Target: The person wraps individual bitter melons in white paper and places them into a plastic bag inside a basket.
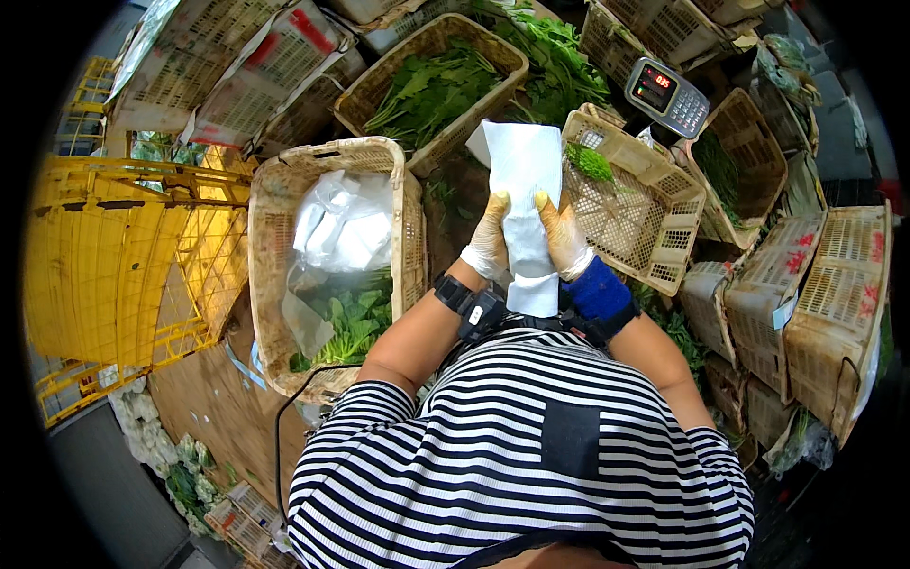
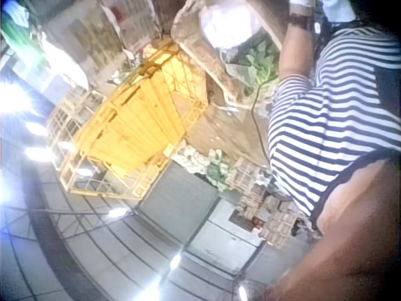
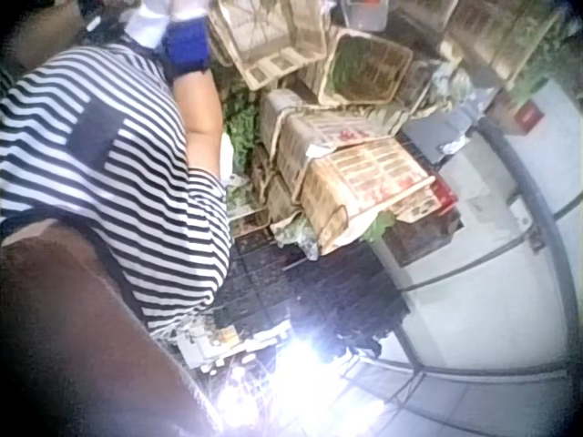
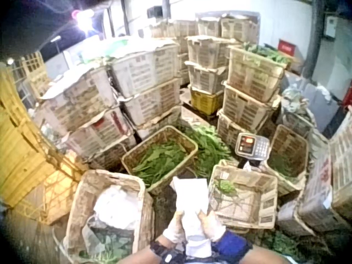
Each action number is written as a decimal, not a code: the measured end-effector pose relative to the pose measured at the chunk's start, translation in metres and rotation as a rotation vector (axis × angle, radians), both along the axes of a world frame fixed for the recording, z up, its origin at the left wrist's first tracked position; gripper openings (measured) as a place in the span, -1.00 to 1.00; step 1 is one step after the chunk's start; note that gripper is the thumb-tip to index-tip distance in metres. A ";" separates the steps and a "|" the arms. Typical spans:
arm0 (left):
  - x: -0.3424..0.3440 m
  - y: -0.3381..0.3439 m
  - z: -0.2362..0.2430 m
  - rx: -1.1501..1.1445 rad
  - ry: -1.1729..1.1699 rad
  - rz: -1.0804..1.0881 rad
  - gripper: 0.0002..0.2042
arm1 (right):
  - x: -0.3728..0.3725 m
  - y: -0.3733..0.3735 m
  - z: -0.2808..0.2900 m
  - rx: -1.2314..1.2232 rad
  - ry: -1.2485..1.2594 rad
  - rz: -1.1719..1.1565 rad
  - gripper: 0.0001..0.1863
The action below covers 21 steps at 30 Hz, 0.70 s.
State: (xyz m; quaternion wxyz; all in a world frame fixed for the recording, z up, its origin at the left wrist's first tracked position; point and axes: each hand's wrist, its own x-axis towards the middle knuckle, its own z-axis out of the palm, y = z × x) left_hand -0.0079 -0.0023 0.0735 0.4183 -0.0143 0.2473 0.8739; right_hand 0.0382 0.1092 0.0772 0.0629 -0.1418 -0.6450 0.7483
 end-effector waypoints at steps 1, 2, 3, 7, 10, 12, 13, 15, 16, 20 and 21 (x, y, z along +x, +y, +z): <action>-0.001 -0.002 -0.001 0.042 -0.057 -0.023 -0.25 | 0.000 0.002 -0.003 -0.021 0.011 0.024 -0.28; -0.004 -0.004 0.003 0.084 -0.114 -0.047 -0.23 | 0.000 0.004 -0.003 -0.041 0.020 0.048 -0.30; -0.005 -0.005 0.006 0.127 -0.172 -0.071 -0.22 | 0.000 0.008 -0.003 0.121 0.019 0.073 -0.32; -0.004 -0.004 -0.001 0.037 -0.145 -0.030 -0.24 | -0.011 0.020 0.011 0.664 -0.084 0.050 -0.39; -0.001 0.008 -0.019 -0.112 -0.138 0.072 -0.36 | -0.010 0.004 0.038 0.719 -0.080 -0.130 -0.37; 0.005 0.013 -0.014 -0.326 -0.077 0.178 -0.39 | -0.009 -0.001 0.028 0.840 0.027 -0.100 -0.35; 0.004 0.010 -0.012 -0.178 -0.110 0.145 -0.41 | -0.009 -0.006 0.024 0.986 0.130 -0.101 -0.34; 0.001 0.001 -0.016 -0.147 -0.020 0.138 -0.45 | -0.015 -0.003 0.018 0.719 0.119 -0.080 -0.33; -0.001 -0.003 -0.019 -0.132 0.024 0.134 -0.47 | -0.017 -0.002 0.014 0.586 0.111 -0.069 -0.33; -0.017 -0.020 -0.016 -0.230 0.267 0.198 -0.38 | -0.018 -0.007 0.004 -0.218 0.123 0.026 -0.38; -0.017 -0.024 -0.015 -0.212 0.211 0.201 -0.35 | -0.019 -0.010 0.003 -0.218 0.102 0.014 -0.39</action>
